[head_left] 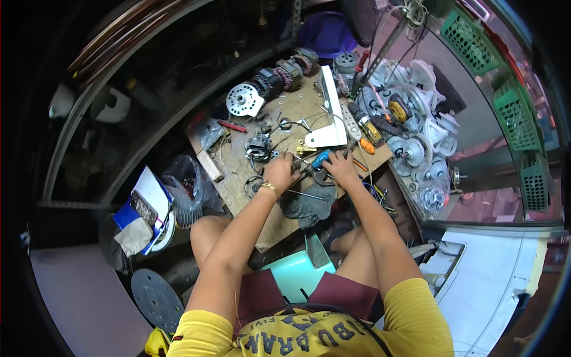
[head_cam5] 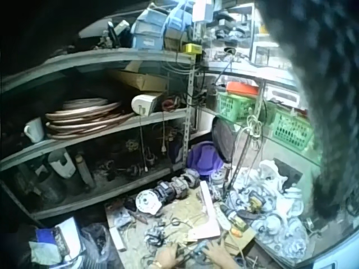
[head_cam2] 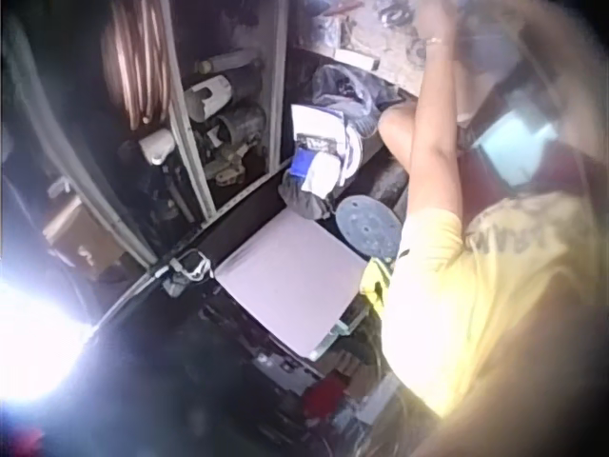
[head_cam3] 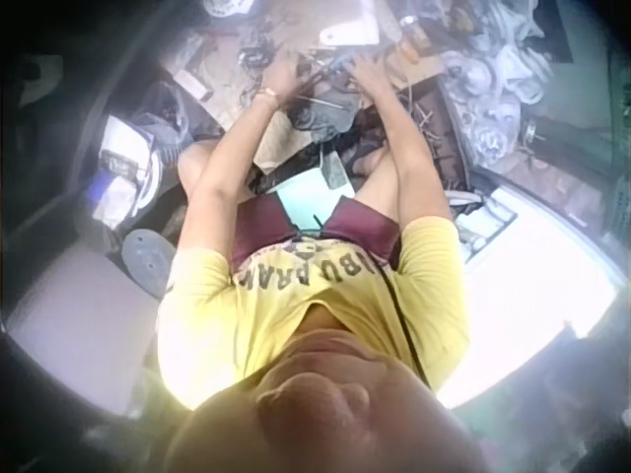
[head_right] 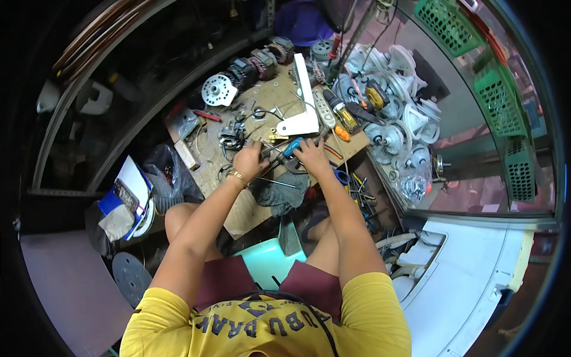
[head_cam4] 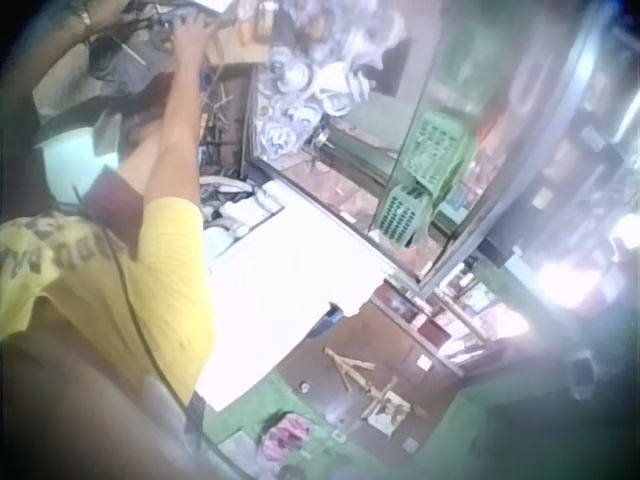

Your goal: The person disassembles and cleans mechanical components. They use pliers and a hammer to remove parts from a motor housing, then wipe the components with a cloth and handle various shafts and gears.

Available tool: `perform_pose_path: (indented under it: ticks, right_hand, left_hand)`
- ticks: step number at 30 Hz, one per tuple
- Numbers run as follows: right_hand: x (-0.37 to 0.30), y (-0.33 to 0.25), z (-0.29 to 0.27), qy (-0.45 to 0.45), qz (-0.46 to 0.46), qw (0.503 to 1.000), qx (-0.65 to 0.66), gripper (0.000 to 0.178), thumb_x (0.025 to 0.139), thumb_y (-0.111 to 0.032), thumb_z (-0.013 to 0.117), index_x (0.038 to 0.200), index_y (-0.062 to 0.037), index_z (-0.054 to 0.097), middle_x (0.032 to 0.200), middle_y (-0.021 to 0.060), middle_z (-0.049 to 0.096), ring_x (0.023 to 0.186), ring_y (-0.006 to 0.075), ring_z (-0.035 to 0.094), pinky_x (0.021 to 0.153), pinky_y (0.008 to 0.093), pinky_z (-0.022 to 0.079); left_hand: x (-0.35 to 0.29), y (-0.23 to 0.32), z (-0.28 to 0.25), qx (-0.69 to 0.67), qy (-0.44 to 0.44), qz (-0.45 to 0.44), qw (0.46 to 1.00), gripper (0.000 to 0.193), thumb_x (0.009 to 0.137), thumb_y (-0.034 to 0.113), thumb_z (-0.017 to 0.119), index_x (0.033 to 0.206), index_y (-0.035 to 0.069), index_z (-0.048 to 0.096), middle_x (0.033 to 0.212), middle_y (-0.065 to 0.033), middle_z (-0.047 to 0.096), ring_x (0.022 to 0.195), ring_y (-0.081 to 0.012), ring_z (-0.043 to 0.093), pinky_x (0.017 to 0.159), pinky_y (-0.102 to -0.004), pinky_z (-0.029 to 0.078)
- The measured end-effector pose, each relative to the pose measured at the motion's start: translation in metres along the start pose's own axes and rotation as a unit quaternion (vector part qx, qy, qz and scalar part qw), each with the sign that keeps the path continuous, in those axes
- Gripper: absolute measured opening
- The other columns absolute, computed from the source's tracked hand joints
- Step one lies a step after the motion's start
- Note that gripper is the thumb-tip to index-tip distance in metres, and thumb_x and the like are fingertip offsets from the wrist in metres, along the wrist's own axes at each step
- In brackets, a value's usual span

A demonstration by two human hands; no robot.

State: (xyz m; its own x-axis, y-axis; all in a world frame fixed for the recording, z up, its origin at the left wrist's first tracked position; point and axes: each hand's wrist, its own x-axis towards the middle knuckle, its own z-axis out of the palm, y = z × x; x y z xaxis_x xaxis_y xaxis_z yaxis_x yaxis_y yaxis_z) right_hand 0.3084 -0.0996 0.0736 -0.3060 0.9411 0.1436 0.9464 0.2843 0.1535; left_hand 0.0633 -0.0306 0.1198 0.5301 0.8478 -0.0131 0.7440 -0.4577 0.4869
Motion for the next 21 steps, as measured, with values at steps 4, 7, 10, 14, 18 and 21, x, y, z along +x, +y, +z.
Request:
perform_pose_path:
  ticks: [4, 7, 10, 14, 18, 21]
  right_hand:
    - [-0.004, 0.007, -0.005, 0.017, -0.040, 0.999, -0.013, 0.022, 0.091, -0.021, 0.050, 0.110, -0.0204, 0.061, 0.107, 0.0023, 0.057, 0.108, 0.0231, 0.054, 0.102, 0.0761, 0.024]
    - [0.002, -0.001, -0.030, -0.021, -0.068, 0.997, -0.028, 0.022, 0.089, -0.023, 0.053, 0.110, -0.0185, 0.059, 0.103, 0.0014, 0.059, 0.108, 0.0230, 0.055, 0.106, 0.0745, 0.020]
    - [-0.010, -0.005, -0.060, -0.045, 0.006, 0.999, -0.012, 0.030, 0.088, -0.027, 0.061, 0.114, -0.0139, 0.056, 0.105, 0.0040, 0.060, 0.108, 0.0248, 0.055, 0.091, 0.0604, 0.037]
    - [-0.027, -0.070, -0.111, 0.099, 0.214, 0.945, 0.226, 0.035, 0.090, -0.032, 0.064, 0.115, -0.0076, 0.057, 0.103, 0.0140, 0.065, 0.100, 0.0338, 0.060, 0.083, 0.0510, 0.042]
    - [-0.049, -0.131, -0.162, 0.178, 0.264, 0.834, 0.451, 0.039, 0.097, -0.038, 0.058, 0.098, 0.0010, 0.062, 0.079, 0.0142, 0.063, 0.069, 0.0228, 0.062, 0.061, 0.0381, 0.048]
    - [-0.050, -0.187, -0.222, 0.078, 0.316, 0.510, 0.796, 0.037, 0.100, -0.039, 0.053, 0.111, -0.0037, 0.058, 0.066, -0.0015, 0.045, 0.048, 0.0062, 0.043, 0.042, 0.0222, 0.038]
  left_hand:
    - [-0.057, 0.013, -0.071, -0.110, 0.172, -0.026, 0.979, 0.050, 0.067, 0.018, 0.080, 0.110, 0.007, 0.059, 0.094, -0.0161, 0.067, 0.081, -0.0345, 0.066, 0.070, -0.0421, 0.053]
    - [-0.111, 0.015, -0.128, -0.217, 0.214, -0.089, 0.948, 0.052, 0.065, 0.016, 0.083, 0.109, 0.007, 0.057, 0.087, -0.0133, 0.068, 0.073, -0.0288, 0.066, 0.066, -0.0369, 0.052]
    - [-0.153, 0.029, -0.156, -0.245, 0.267, -0.079, 0.929, 0.056, 0.064, 0.012, 0.086, 0.111, 0.006, 0.055, 0.086, -0.0110, 0.069, 0.071, -0.0213, 0.065, 0.065, -0.0321, 0.051]
    - [-0.213, 0.036, -0.188, -0.325, 0.289, -0.059, 0.898, 0.062, 0.065, 0.009, 0.088, 0.115, 0.005, 0.052, 0.091, -0.0085, 0.069, 0.075, -0.0143, 0.065, 0.068, -0.0269, 0.053]
    - [-0.253, 0.040, -0.204, -0.455, 0.229, -0.070, 0.858, 0.076, 0.066, -0.001, 0.086, 0.128, 0.007, 0.042, 0.105, -0.0120, 0.066, 0.089, -0.0139, 0.065, 0.073, -0.0237, 0.056]
    - [-0.289, 0.029, -0.211, -0.534, 0.241, -0.069, 0.808, 0.078, 0.066, -0.005, 0.084, 0.130, 0.006, 0.039, 0.108, -0.0128, 0.065, 0.091, -0.0158, 0.066, 0.075, -0.0255, 0.057]
